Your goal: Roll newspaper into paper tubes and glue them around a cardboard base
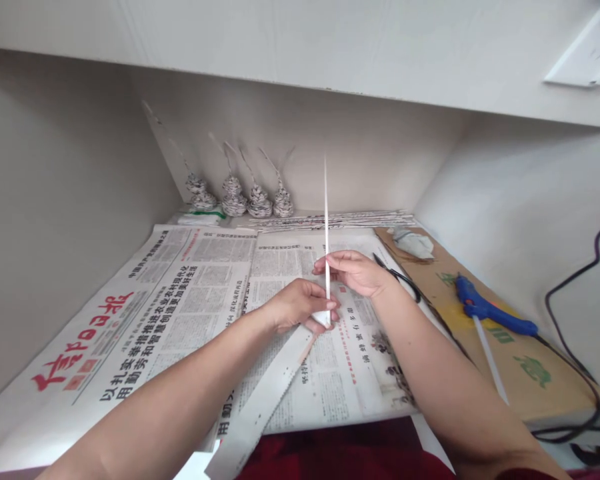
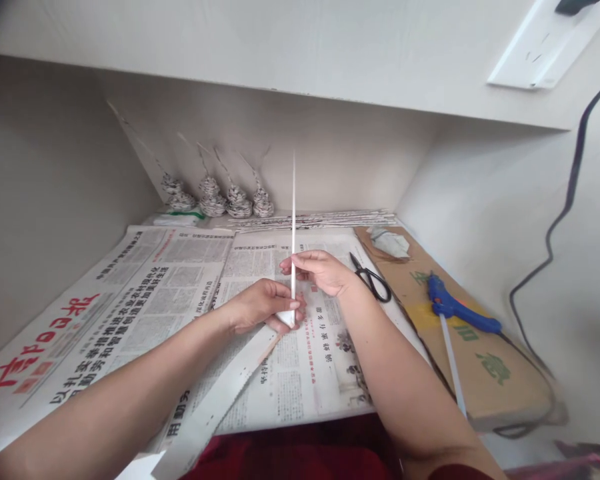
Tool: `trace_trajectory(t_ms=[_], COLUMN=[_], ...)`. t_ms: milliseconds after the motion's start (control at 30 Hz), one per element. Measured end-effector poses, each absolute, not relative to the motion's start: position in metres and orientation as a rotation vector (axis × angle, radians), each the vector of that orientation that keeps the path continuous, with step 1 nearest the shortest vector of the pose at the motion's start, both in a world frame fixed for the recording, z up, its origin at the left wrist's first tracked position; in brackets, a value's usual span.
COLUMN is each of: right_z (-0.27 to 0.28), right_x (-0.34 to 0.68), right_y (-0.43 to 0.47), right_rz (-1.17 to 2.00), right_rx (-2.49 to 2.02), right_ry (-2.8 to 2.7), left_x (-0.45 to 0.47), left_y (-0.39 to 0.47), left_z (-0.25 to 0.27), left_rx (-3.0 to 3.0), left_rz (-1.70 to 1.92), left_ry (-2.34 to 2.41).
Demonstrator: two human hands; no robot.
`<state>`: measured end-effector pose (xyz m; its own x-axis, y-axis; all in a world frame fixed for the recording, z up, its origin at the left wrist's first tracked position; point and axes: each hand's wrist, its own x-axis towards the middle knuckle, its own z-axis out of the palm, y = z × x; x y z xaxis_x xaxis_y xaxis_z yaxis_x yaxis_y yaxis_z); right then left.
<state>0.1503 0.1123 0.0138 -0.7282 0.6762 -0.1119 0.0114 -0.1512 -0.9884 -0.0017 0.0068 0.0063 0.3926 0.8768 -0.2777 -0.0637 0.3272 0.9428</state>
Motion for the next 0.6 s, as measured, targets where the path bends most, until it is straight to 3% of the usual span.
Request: trace_trajectory(t_ms=[600], right_z=[0.019], right_x=[0.147], right_y=[0.107], right_rz=[1.863], right_rx=[-0.681], right_ry=[-1.586], left_x=[-0.003], left_y=[0.006], left_z=[0.007], left_rx=[1.057], left_rz=[0.775], left_ry=[0.978])
